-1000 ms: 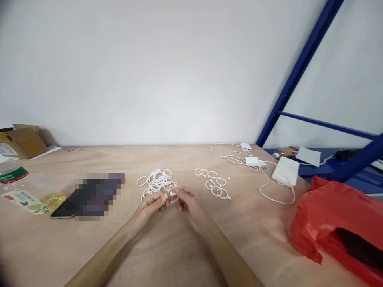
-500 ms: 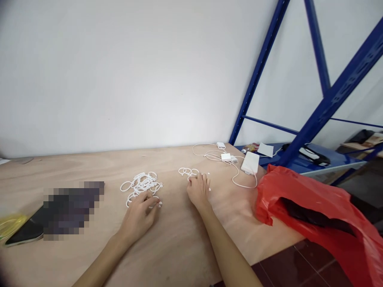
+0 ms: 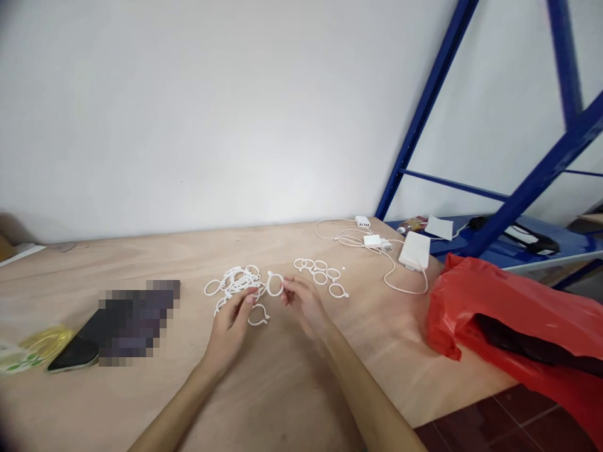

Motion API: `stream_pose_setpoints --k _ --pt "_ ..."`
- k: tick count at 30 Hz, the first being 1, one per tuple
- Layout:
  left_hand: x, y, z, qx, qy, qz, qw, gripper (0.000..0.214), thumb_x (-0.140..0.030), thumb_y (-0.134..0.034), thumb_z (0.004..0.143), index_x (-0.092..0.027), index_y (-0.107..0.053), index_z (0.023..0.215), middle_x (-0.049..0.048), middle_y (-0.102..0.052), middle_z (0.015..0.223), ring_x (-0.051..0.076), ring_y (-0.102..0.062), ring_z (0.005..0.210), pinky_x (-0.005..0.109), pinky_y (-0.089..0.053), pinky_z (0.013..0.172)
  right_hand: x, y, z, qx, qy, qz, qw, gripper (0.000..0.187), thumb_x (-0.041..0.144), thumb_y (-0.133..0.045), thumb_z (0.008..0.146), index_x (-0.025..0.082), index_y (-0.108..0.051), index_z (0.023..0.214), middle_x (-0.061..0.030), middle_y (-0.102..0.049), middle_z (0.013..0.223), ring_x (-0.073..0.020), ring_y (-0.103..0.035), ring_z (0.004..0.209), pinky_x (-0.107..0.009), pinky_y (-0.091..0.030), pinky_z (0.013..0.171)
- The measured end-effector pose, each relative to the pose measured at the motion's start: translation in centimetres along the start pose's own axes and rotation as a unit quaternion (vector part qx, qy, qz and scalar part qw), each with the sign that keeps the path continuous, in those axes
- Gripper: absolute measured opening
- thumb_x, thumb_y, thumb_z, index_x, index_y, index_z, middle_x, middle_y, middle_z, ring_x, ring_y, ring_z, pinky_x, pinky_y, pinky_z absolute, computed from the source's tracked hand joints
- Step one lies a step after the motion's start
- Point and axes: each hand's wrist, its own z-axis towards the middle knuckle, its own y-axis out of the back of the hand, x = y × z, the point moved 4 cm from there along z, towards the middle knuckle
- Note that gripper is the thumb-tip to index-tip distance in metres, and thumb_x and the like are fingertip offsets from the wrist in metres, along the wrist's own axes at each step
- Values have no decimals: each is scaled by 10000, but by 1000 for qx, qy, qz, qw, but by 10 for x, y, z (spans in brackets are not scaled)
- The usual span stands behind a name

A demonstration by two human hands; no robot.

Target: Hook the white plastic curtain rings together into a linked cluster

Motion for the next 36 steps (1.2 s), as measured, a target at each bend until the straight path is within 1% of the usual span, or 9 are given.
stream_pose_setpoints --k 2,5,9,16,19,23,27,32,36 --pt "0 0 2 -6 42 -55 998 388 -460 -424 901 -165 -648 1017 60 -675 892 184 -595 827 289 -441 733 -5 -14 -9 61 -55 28 996 238 369 -729 676 161 -615 683 17 -516 614 -101 -433 577 -245 -318 570" --pt "-2 -1 6 29 43 -92 994 360 -472 -501 847 -160 -637 731 2 -584 640 140 -526 641 255 -411 649 -12 -23 -16 129 -97 17 987 230 370 -719 693 163 -621 715 27 -511 612 -93 -417 571 -245 -297 572" --pt "1 2 9 44 52 -127 989 318 -448 -582 793 -164 -580 652 -23 -538 606 108 -462 585 231 -367 585 -19 -24 -12 183 -109 -41 976 203 363 -697 708 172 -632 732 39 -485 605 -90 -386 565 -250 -279 559" --pt "-4 4 7 67 42 -125 989 271 -403 -630 781 -145 -641 698 15 -627 694 139 -551 686 252 -415 671 -20 -24 -7 142 -96 -90 981 329 483 -640 755 173 -597 654 62 -406 522 -67 -305 484 -245 -183 471" --pt "1 4 8 90 64 -174 979 267 -393 -636 788 -144 -643 693 8 -620 667 124 -536 641 248 -405 641 -22 -22 -8 160 -127 -68 977 318 461 -644 761 170 -589 647 67 -390 486 -58 -283 448 -245 -139 439" --pt "6 1 8 126 131 -247 952 326 -420 -592 826 -140 -608 659 13 -597 662 117 -522 638 252 -392 640 -24 -19 -9 202 -164 -29 965 265 412 -663 763 156 -629 704 43 -506 560 -38 -297 423 -241 -114 408" --pt "-3 -5 3 171 183 -336 908 272 -374 -646 790 -152 -559 660 10 -574 654 113 -517 617 250 -373 610 -29 -25 -12 226 -208 76 949 221 366 -681 759 155 -628 717 6 -609 670 -34 -365 417 -223 -140 380" --pt "-11 -12 -4 142 218 -453 853 254 -312 -726 708 -149 -552 620 8 -544 666 122 -534 630 256 -378 598 -34 -35 -18 186 -198 220 937 210 315 -712 731 155 -619 630 29 -551 510 -36 -340 377 -202 -208 369" --pt "-9 -17 -11 138 248 -506 815 254 -294 -736 700 -139 -563 598 13 -538 658 114 -500 613 265 -408 632 -40 -37 -23 206 -183 274 921 216 307 -673 769 151 -630 625 32 -559 479 -31 -335 317 -189 -185 328"
